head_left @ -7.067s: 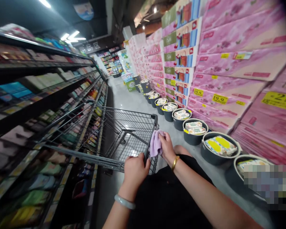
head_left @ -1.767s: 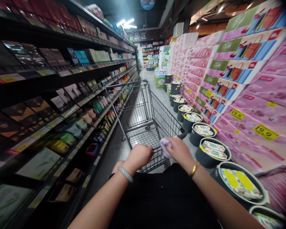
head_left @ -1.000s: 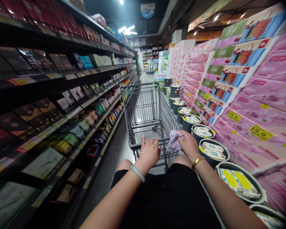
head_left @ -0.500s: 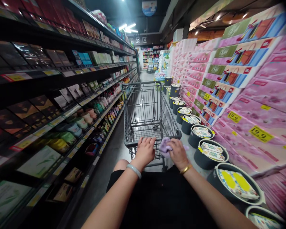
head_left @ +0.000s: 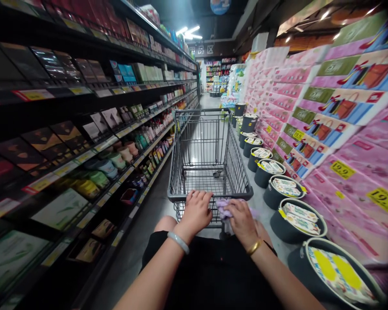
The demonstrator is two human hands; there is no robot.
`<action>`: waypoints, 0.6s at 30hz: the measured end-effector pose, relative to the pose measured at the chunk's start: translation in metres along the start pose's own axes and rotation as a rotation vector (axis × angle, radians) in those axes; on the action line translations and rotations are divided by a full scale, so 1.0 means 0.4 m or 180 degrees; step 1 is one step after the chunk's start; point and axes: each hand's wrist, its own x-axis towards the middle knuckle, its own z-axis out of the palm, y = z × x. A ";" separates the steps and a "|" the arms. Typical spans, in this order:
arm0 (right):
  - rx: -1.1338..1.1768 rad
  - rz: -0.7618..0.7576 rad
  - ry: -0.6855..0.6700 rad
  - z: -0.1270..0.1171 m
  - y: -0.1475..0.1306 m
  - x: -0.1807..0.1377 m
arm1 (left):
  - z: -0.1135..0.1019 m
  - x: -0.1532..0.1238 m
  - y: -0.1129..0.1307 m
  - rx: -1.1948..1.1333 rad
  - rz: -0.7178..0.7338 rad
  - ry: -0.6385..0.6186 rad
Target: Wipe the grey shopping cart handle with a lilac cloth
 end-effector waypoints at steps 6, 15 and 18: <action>0.0090 0.0336 0.0336 -0.043 0.009 0.071 | 0.009 0.001 0.007 0.0002 -0.0047 0.0077; -0.0098 0.0339 -0.0339 0.035 0.028 -0.068 | 0.005 -0.003 0.000 -0.0093 -0.0008 -0.0035; 0.0014 0.0435 -0.0122 0.036 -0.010 -0.050 | 0.007 -0.004 -0.003 -0.0101 0.0028 -0.0082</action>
